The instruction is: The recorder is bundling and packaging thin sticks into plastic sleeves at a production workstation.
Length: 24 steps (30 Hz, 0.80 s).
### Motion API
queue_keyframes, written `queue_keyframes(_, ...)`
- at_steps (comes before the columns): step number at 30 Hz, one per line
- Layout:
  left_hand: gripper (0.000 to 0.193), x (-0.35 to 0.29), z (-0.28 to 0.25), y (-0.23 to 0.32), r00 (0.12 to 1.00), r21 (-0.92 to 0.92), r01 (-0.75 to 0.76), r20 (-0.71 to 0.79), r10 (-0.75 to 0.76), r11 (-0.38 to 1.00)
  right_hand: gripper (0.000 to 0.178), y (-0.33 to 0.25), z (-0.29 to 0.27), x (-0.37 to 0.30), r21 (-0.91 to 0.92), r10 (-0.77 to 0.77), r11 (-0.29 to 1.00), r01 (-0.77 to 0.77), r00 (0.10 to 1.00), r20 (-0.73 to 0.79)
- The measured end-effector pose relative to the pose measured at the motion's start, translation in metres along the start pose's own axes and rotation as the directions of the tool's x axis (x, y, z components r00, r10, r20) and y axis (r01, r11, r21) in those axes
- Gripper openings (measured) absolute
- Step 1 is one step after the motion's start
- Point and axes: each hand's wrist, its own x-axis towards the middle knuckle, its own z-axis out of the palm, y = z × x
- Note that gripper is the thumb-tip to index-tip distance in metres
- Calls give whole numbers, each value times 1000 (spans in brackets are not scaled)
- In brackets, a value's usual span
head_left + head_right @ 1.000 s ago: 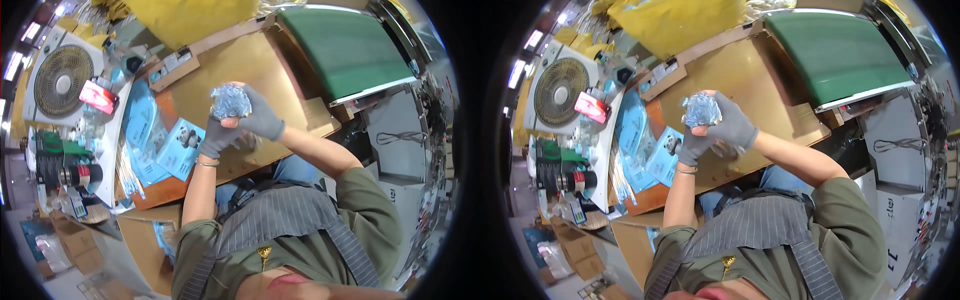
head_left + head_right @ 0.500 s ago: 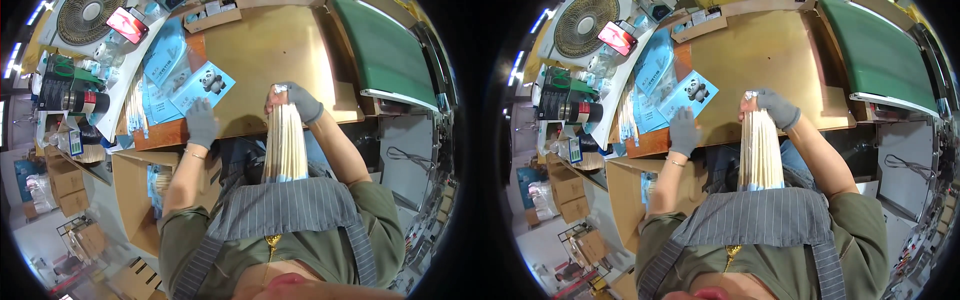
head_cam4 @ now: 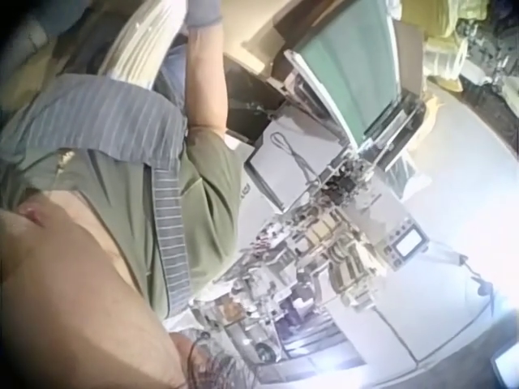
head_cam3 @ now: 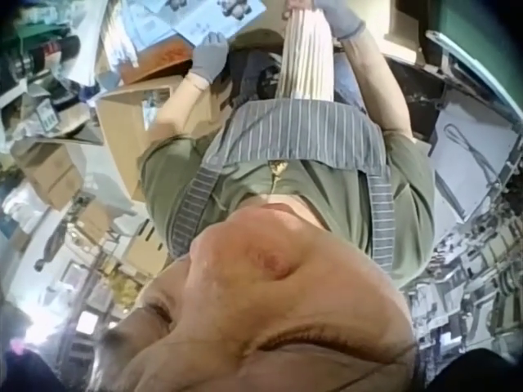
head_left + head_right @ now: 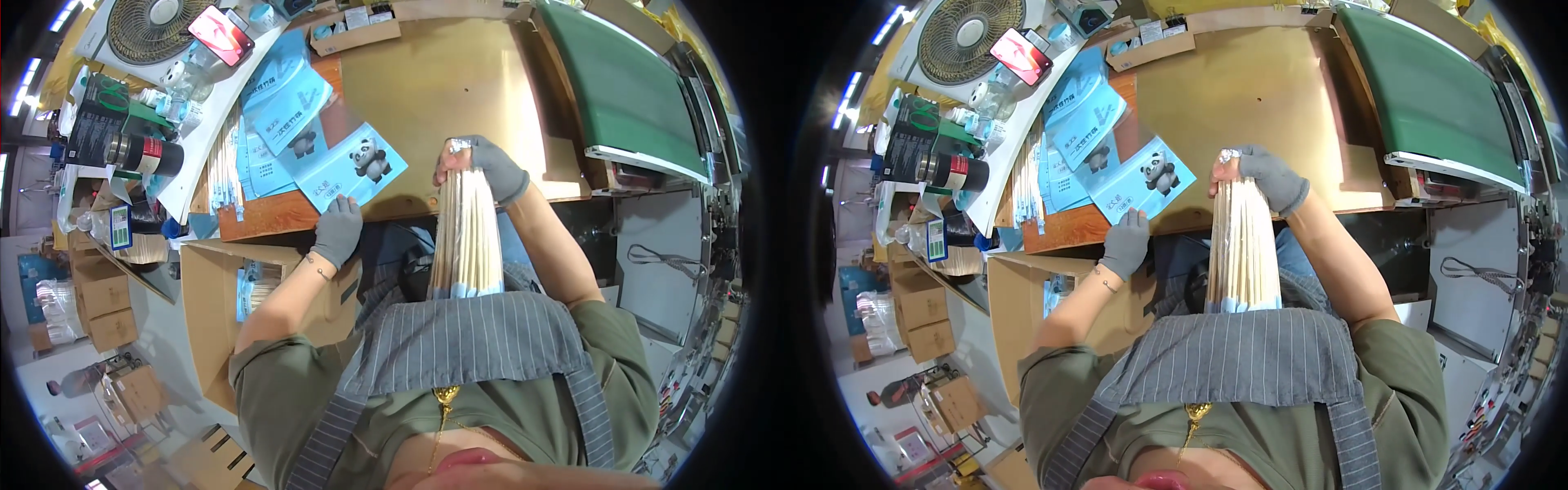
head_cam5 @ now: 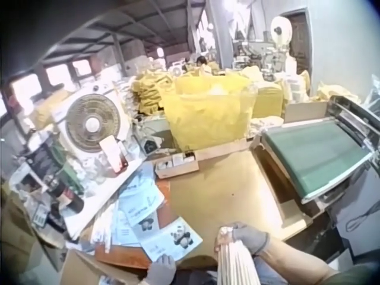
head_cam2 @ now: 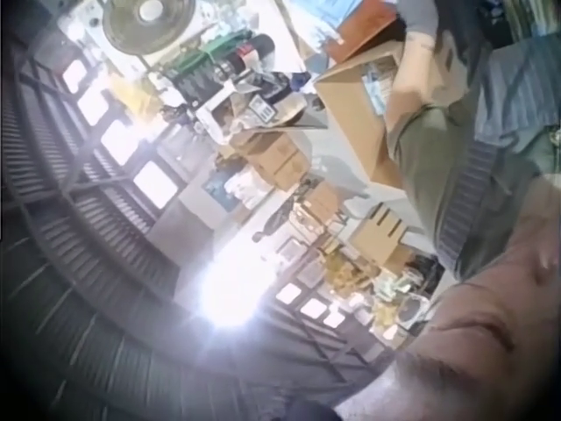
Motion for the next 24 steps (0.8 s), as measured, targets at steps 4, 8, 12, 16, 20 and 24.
queue_keyframes(4, 26, 6, 3, -8, 988, -294, 68, -115, -106, 953, 20, 3, 3, 0, 0, 22, 1000, -22, 999, -38)
queue_keyframes(8, 21, 17, 6, -11, 941, -285, 186, -225, -254, 940, 20, 2, 2, 0, -43, 14, 999, -14, 1000, -12)
queue_keyframes(12, 21, 23, 5, -17, 912, -534, 209, -195, -360, 819, 30, -7, 8, -2, -27, 35, 999, -34, 998, 54)
queue_keyframes(16, 33, 47, -18, -9, 874, -673, 278, -118, -471, 685, 47, -4, 24, 10, -26, 89, 996, -87, 990, 107)
queue_keyframes(20, 39, 63, 7, 2, 839, -594, 399, -72, -540, 699, 54, 0, 24, 22, -116, 139, 985, -125, 982, 126)
queue_keyframes(24, 26, 67, 2, -15, 904, -785, 338, 117, -412, 520, 61, 1, 23, 24, -85, 158, 985, -151, 983, 88)
